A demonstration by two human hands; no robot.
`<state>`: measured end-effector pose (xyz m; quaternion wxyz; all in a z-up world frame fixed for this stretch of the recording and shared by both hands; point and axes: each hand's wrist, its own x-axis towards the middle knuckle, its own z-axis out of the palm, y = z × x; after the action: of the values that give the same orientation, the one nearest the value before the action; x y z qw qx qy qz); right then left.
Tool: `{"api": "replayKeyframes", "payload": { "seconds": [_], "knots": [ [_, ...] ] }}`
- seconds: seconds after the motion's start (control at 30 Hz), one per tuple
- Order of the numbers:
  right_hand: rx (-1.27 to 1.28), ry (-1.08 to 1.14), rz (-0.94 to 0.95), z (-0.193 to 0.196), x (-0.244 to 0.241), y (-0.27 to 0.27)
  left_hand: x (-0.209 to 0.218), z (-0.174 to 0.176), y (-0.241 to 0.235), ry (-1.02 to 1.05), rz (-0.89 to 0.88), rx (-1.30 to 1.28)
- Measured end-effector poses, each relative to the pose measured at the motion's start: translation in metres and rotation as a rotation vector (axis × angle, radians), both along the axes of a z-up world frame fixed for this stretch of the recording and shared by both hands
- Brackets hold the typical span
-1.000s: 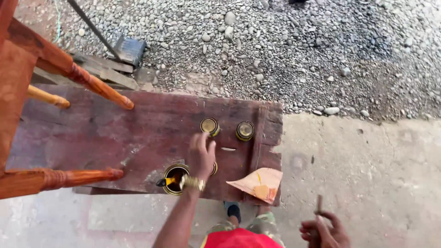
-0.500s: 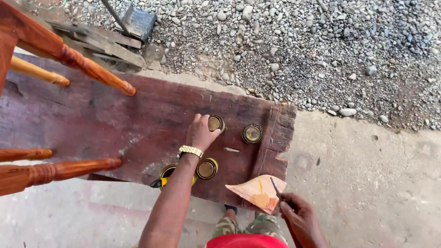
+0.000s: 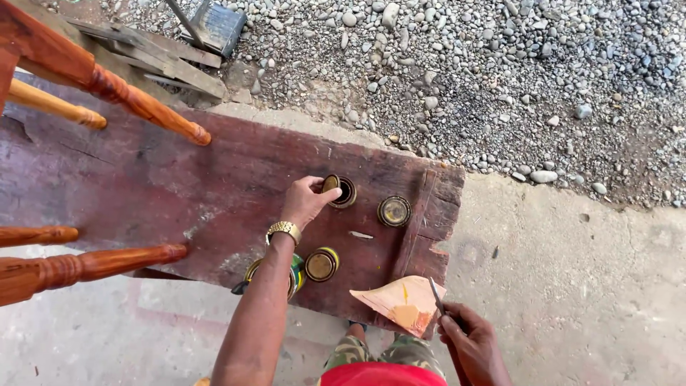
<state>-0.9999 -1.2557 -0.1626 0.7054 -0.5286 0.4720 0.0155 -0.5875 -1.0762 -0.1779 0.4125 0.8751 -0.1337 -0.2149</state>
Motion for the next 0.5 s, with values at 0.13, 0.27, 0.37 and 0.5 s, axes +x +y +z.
{"api": "replayKeyframes", "payload": {
  "seconds": [0.13,0.27,0.37,0.5],
  "knots": [
    [0.042,-0.024,-0.032,0.007,0.011,0.001,-0.003,0.008,0.004,0.043,0.032,-0.067],
    [-0.026,0.009,0.039,0.023,0.018,0.003,-0.017,0.022,-0.005,-0.256,-0.06,0.137],
    [-0.107,0.048,0.09,0.029,0.018,0.005,-0.026,0.011,-0.012,-0.376,-0.107,0.183],
    [-0.056,0.096,0.053,0.039,0.015,0.003,-0.033,0.008,-0.02,-0.379,-0.139,0.222]
  ]
}}
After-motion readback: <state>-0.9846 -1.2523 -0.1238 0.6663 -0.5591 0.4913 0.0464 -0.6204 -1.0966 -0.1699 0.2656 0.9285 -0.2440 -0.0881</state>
